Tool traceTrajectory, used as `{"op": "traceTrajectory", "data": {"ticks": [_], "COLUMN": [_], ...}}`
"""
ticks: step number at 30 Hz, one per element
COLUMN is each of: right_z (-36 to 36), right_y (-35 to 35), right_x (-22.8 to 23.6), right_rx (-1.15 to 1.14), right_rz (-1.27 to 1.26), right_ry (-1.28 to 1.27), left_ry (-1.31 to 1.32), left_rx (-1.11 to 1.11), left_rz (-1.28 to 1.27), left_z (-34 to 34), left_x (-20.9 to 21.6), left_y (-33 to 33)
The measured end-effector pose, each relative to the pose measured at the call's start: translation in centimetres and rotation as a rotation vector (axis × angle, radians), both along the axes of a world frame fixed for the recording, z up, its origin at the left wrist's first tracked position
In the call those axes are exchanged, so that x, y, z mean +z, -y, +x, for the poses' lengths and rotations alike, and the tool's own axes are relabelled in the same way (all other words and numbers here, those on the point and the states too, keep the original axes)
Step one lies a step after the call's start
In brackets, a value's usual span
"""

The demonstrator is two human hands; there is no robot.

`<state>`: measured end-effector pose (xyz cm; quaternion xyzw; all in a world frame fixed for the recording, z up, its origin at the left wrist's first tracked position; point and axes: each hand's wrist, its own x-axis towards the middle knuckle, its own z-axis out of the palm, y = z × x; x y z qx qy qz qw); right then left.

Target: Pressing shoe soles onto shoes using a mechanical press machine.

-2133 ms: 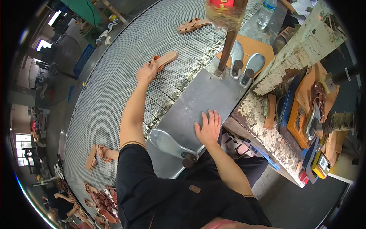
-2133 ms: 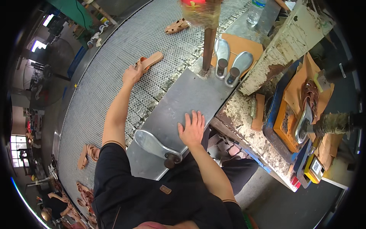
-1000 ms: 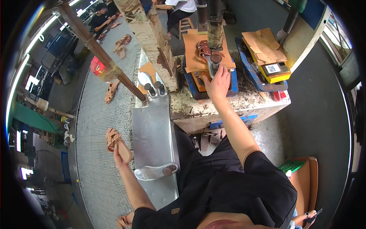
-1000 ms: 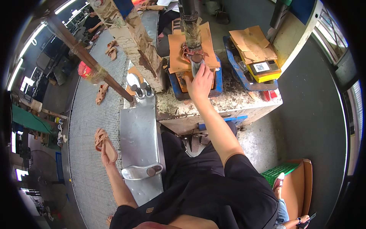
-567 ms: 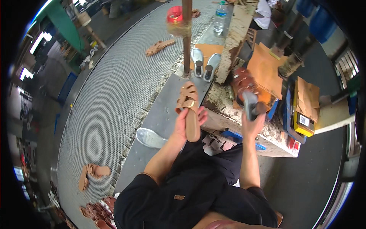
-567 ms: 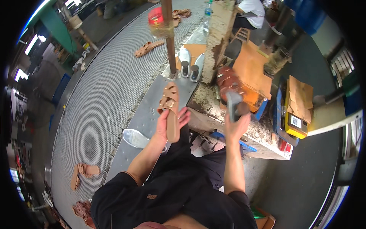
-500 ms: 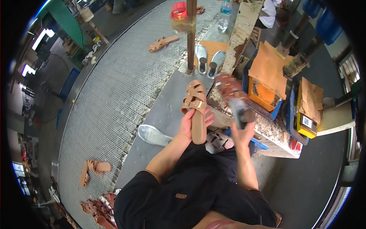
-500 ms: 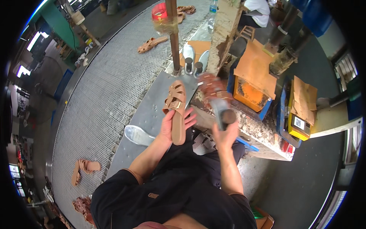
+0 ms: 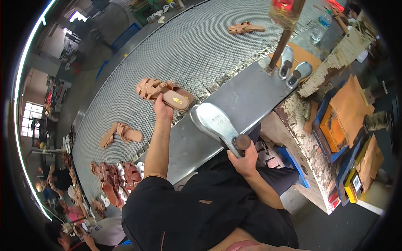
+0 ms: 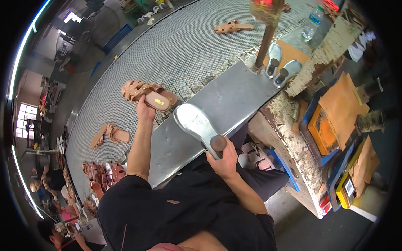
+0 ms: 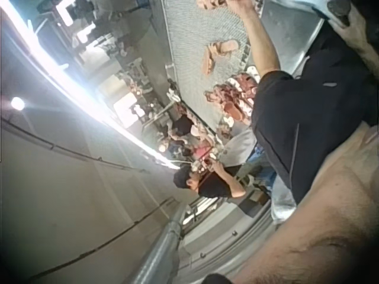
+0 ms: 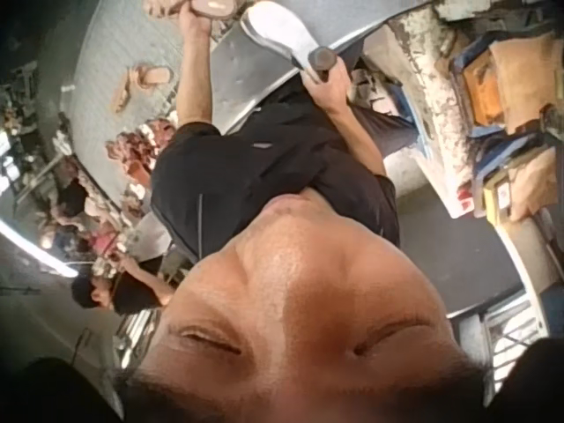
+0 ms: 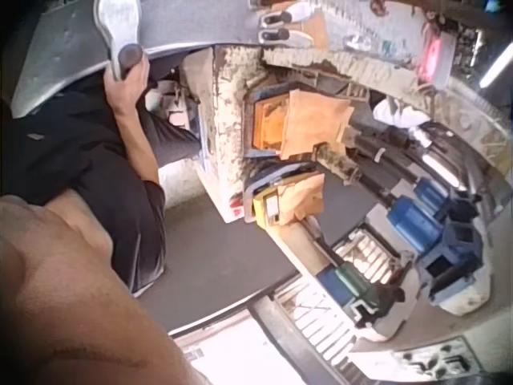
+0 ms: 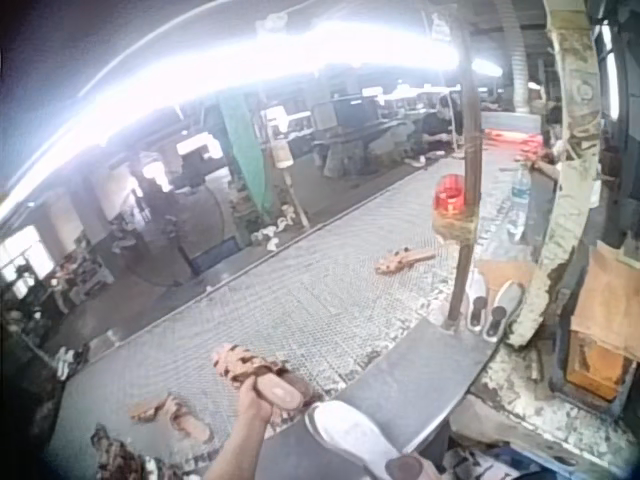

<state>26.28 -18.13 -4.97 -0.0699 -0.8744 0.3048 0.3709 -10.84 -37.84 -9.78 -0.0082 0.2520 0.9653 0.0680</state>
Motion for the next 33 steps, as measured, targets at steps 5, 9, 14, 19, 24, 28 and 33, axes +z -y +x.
{"op": "traceTrajectory", "data": {"ticks": [5, 9, 14, 19, 24, 28, 33], "right_z": [0.2, -0.6, -0.5, 1.6, 3.6, 5.1, 5.8], "right_y": [0.7, -0.1, -4.1, -7.0, -7.3, -8.8, -9.2], "right_x": [1.8, 2.8, 6.0, 6.5, 6.3, 5.3, 7.5], "right_rx": [0.016, -0.060, -0.277, -0.351, -0.465, -0.464, -0.560], "right_rz": [-0.165, -0.164, -0.048, -0.014, -0.079, -0.141, -0.077], "right_ry": [-0.037, -0.233, -0.333, -0.326, -0.310, -0.346, -0.321], "left_ry": [-0.367, -0.413, -0.183, -0.175, -0.209, -0.339, -0.284], "left_rx": [-0.230, -0.530, -0.839, -1.076, -1.069, -1.038, -1.121], "left_rz": [-0.037, 0.343, 0.380, 0.315, 0.268, 0.234, 0.139], "left_z": [6.2, 13.7, 21.5, 25.2, 28.1, 29.5, 29.4], "left_x": [3.4, 9.8, 11.6, 9.1, 9.6, 11.8, 12.2], "left_y": [-5.3, -12.1, -20.9, -24.6, -25.4, -25.6, -27.1]}}
